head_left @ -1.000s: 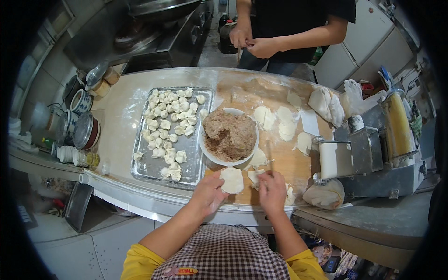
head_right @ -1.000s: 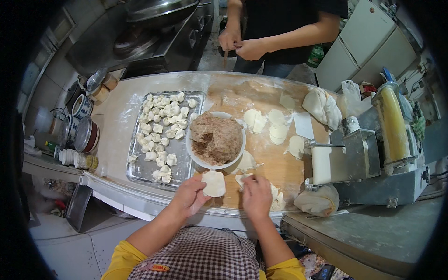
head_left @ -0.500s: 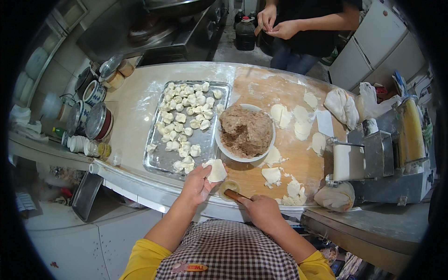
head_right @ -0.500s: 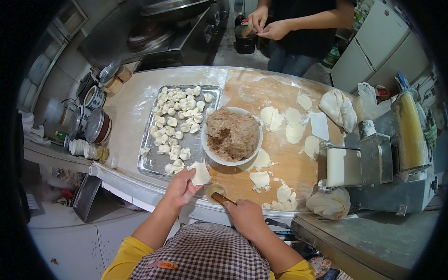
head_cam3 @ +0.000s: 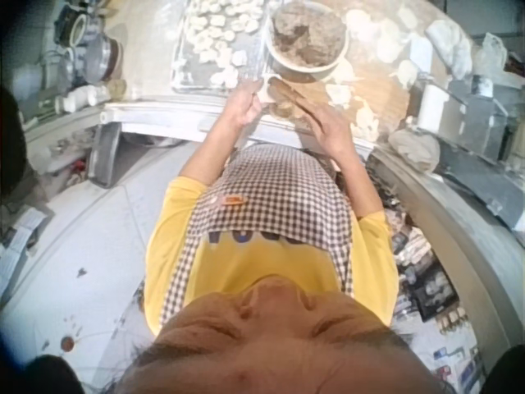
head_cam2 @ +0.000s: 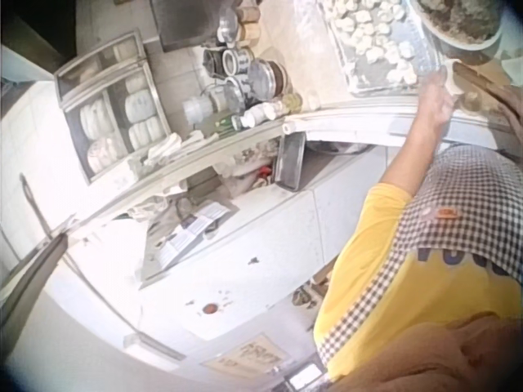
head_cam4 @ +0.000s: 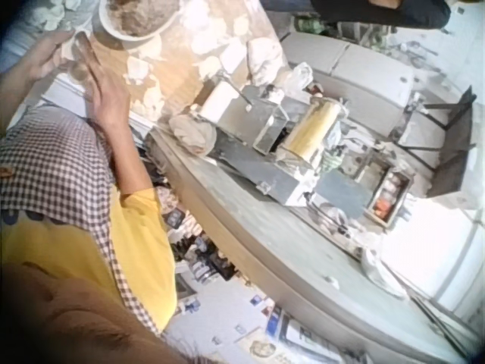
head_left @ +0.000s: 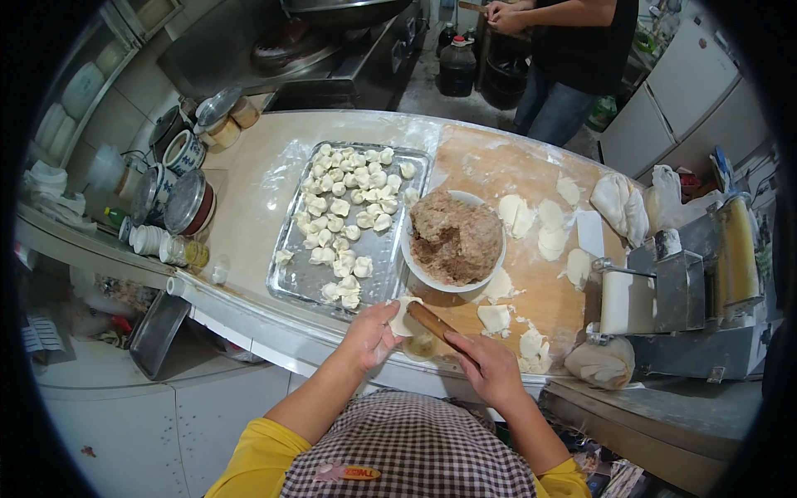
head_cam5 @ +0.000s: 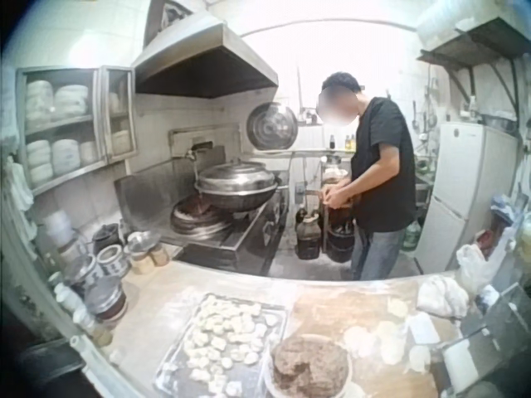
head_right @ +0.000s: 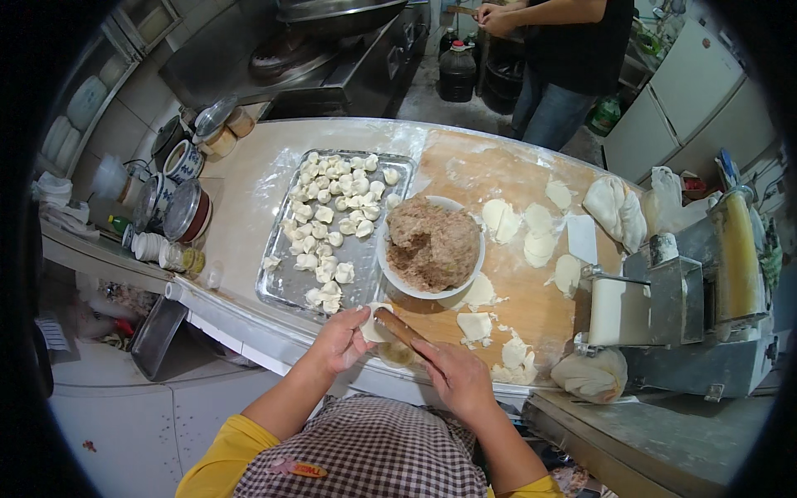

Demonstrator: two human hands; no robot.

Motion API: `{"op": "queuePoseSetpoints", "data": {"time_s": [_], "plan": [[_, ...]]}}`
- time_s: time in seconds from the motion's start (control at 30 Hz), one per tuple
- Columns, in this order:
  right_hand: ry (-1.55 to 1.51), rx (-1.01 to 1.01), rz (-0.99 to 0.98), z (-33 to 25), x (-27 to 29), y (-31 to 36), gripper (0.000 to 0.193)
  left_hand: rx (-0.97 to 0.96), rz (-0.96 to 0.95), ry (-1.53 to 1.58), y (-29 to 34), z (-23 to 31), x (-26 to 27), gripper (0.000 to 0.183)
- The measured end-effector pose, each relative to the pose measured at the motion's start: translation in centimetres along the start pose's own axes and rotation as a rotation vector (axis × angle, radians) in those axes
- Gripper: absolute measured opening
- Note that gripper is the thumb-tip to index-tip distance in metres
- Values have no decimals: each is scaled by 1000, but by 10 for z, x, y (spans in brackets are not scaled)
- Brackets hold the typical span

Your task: The person fills small dough circles with meat filling and folds them into dumplings, placing them on a metal tray. A coworker rolls dough and assists with filling nearby.

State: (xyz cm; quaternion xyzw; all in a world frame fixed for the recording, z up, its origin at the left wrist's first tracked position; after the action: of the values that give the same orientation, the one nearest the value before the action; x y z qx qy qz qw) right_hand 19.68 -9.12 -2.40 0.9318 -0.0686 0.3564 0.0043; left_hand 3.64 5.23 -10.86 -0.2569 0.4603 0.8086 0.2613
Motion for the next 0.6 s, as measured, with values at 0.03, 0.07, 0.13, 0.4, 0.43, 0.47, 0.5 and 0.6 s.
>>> {"op": "queuePoseSetpoints", "data": {"time_s": [0.03, 0.07, 0.13, 0.4, 0.43, 0.47, 0.5, 0.6], "plan": [[21, 15, 49, 5, -2, 0, 43, -19, -37, 28, 0, -1, -5, 32], [19, 5, 48, 11, -8, 2, 43, -26, -74, 69, 1, 1, -11, 34], [14, -14, 46, 21, -21, 13, 42, -43, -148, 148, 3, 9, -21, 38], [-137, -39, 34, 4, -32, 9, 42, -26, -162, 146, -2, 8, -26, 44], [-135, -87, 34, 3, -35, 4, 42, -13, -157, 142, -2, 8, -30, 44], [-132, -78, -12, 0, -38, 1, 42, -38, -119, 148, -4, 9, -29, 43], [-129, -71, -58, -3, -40, -1, 43, -63, -81, 153, -6, 10, -28, 43], [-66, -92, -101, 2, -32, -5, 45, -94, 17, 136, -11, 16, -15, 40]]}}
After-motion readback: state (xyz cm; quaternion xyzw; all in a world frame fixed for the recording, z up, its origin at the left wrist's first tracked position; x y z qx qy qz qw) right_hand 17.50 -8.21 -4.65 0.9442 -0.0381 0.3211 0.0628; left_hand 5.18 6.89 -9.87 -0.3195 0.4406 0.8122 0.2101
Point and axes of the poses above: each hand's wrist, its own y-axis away from the middle knuckle, its own x-axis out of the back of the hand, z = x × y, the point moved 5 cm from there along -y, towards the middle knuckle, and after that the axes turned 6 degrees about -z, right-handed, at the moved point
